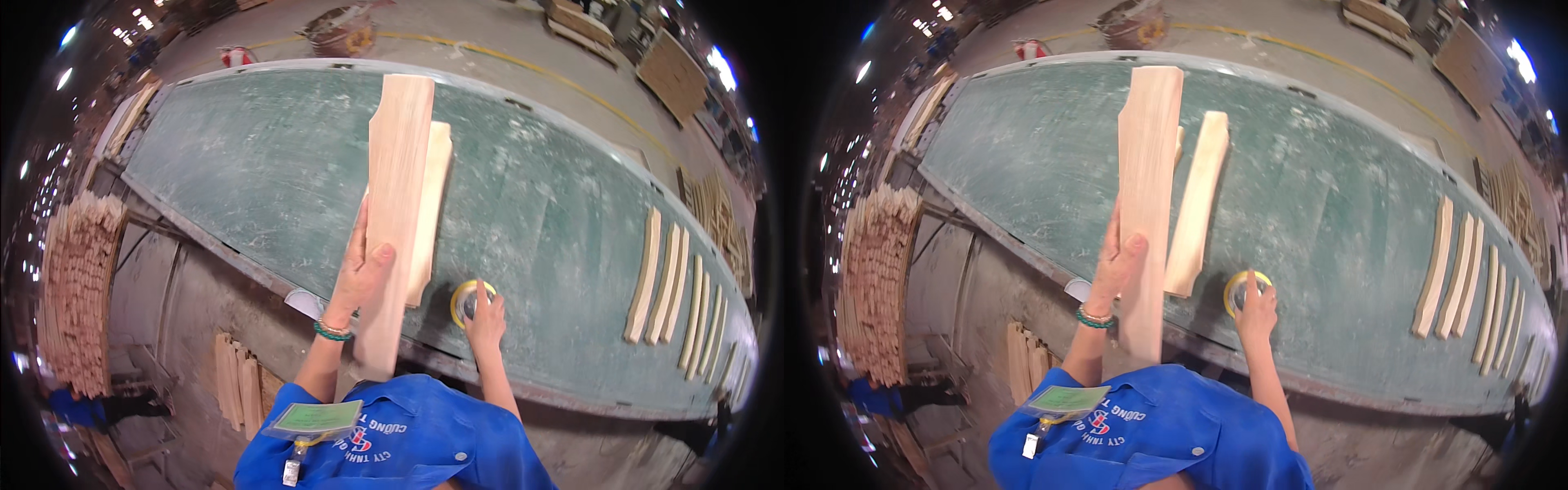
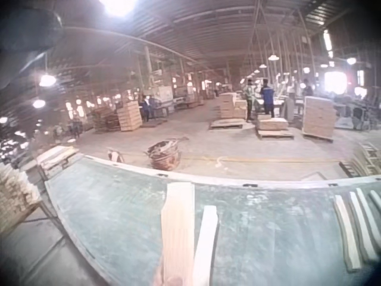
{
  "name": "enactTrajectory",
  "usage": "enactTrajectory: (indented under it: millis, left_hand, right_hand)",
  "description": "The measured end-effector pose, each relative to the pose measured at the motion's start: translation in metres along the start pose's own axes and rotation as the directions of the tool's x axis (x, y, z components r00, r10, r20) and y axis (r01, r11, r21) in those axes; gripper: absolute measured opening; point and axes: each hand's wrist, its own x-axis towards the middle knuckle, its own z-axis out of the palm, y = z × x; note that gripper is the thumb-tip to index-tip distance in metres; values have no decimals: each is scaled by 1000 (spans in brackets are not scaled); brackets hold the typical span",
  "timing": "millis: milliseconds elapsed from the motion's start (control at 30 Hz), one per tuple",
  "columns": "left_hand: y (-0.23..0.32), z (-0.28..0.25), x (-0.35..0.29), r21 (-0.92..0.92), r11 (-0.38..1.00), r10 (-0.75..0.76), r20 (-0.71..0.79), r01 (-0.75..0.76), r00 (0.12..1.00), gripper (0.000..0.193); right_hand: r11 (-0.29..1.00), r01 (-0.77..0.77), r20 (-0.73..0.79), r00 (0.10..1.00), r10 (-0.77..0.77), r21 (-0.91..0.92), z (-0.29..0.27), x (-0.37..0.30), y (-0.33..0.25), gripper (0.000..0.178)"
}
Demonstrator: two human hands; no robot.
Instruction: The person uses a handheld orbital sander to smooth the surfaces of several long, light-colored wooden planks on a green workbench. They repeatedly pick up each plank, sand it, flip it to sand the other side, and then place it back on the table or stack it with others.
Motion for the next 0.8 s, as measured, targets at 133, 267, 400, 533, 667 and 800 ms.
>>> enactTrajectory:
  millis: [133, 267, 400, 533, 667, 800]
  left_hand:
    - [-14, 2, -5, 211, 962, -226, 246, 176, 943, 76]
    - [-61, 15, -50, 459, 829, -525, 444, 319, 726, 68]
    - [-86, 48, -87, 622, 736, -656, 558, 266, 509, 63]
    - [-99, 58, -113, 656, 709, -697, 598, 258, 396, 62]
    - [-90, 63, -110, 680, 681, -726, 580, 271, 370, 61]
    - [-93, 63, -113, 638, 725, -682, 607, 261, 408, 60]
  right_hand:
    - [912, -129, -81, 981, 174, 388, -19, 4, 28, 91]
    - [866, -56, -289, 930, 226, 497, -48, -27, 72, 82]
    - [916, -103, -244, 947, 210, 389, -85, -62, 86, 78]
    - [957, -61, -70, 994, 84, 284, -66, -90, 81, 78]
    - [950, -70, -31, 996, 84, 306, -55, -77, 84, 75]
    - [940, -167, -77, 977, 198, 296, -59, -28, 102, 73]
